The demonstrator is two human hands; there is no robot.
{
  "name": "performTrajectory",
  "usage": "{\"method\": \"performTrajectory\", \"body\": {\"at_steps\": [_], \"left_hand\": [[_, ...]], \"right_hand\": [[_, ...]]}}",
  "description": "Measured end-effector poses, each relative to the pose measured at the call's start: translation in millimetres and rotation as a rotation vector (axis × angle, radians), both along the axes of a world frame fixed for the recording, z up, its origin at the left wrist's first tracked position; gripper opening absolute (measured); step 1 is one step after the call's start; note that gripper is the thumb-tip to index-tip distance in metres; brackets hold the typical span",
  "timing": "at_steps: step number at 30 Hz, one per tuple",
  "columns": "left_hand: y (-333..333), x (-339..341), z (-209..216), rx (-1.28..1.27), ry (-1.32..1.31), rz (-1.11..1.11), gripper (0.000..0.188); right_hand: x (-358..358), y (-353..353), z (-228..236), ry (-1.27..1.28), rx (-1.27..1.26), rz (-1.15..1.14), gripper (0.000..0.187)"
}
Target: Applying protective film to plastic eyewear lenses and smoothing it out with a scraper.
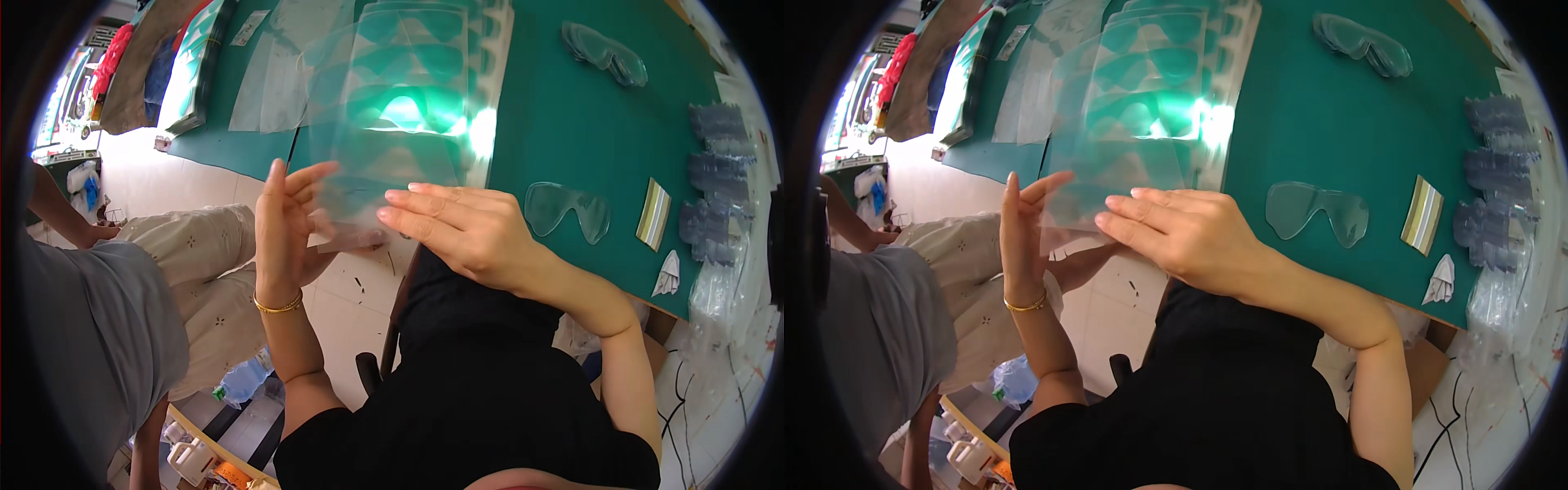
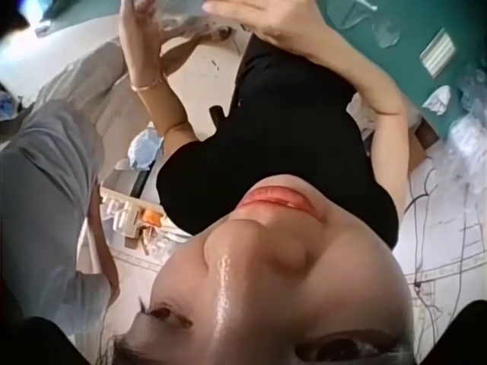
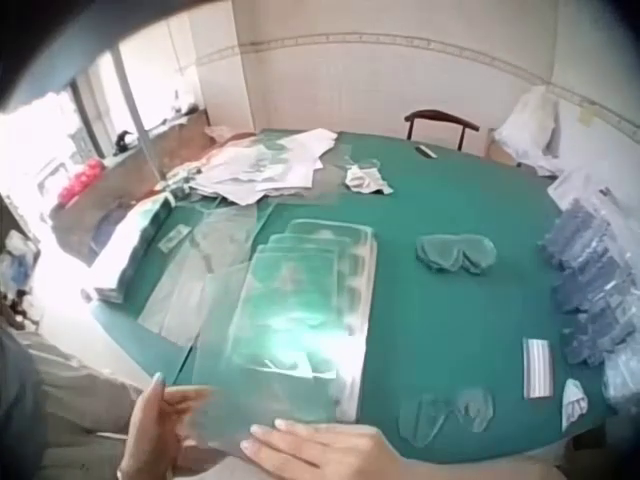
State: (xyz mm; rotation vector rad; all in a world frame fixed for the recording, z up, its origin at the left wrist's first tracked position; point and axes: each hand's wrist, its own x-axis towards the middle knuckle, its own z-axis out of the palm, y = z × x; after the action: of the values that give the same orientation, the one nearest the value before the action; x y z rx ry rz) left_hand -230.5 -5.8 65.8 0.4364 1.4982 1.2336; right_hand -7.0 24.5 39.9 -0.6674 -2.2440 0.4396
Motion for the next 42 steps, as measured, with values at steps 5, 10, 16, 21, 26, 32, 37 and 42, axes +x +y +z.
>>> {"method": "performTrajectory", "body": {"at_steps": [5, 10, 16, 21, 26, 32, 37, 42], "left_hand": [[11.7, -17.3, -23.2, 0.180, 0.073, -0.180, 0.021], [18.9, -3.7, -27.6, 0.357, 0.305, -0.196, 0.017], [25.3, 6.0, -25.5, 0.469, 0.412, -0.262, 0.016], [26.0, 3.8, -24.5, 0.434, 0.538, -0.287, 0.019], [32.6, -5.4, -36.6, 0.309, 0.395, -0.305, 0.019], [29.3, 9.4, -34.3, 0.352, 1.167, -0.081, 0.022], [-5.3, 61.6, -10.7, 0.775, 0.450, -0.085, 0.037], [-17.7, 152.0, -1.5, 0.605, -0.439, -0.266, 0.058]], "right_hand": [[7.9, 7.1, 6.1, -0.041, -0.046, 0.160, 0.027], [-18.1, 44.5, 7.9, 0.077, -0.181, 0.041, 0.035], [-34.7, 79.0, 11.2, 0.008, -0.158, 0.082, 0.020], [-35.7, 92.3, 16.2, -0.076, 0.023, 0.127, 0.013], [13.9, 153.9, 15.4, 0.329, -0.662, -0.188, 0.017], [115.5, 169.3, 21.2, 0.888, -0.663, -0.465, 0.024], [121.2, 70.9, 45.3, 0.381, 0.362, -0.468, 0.010], [116.7, -1.8, 33.2, 0.136, 0.540, -0.159, 0.029]]}}
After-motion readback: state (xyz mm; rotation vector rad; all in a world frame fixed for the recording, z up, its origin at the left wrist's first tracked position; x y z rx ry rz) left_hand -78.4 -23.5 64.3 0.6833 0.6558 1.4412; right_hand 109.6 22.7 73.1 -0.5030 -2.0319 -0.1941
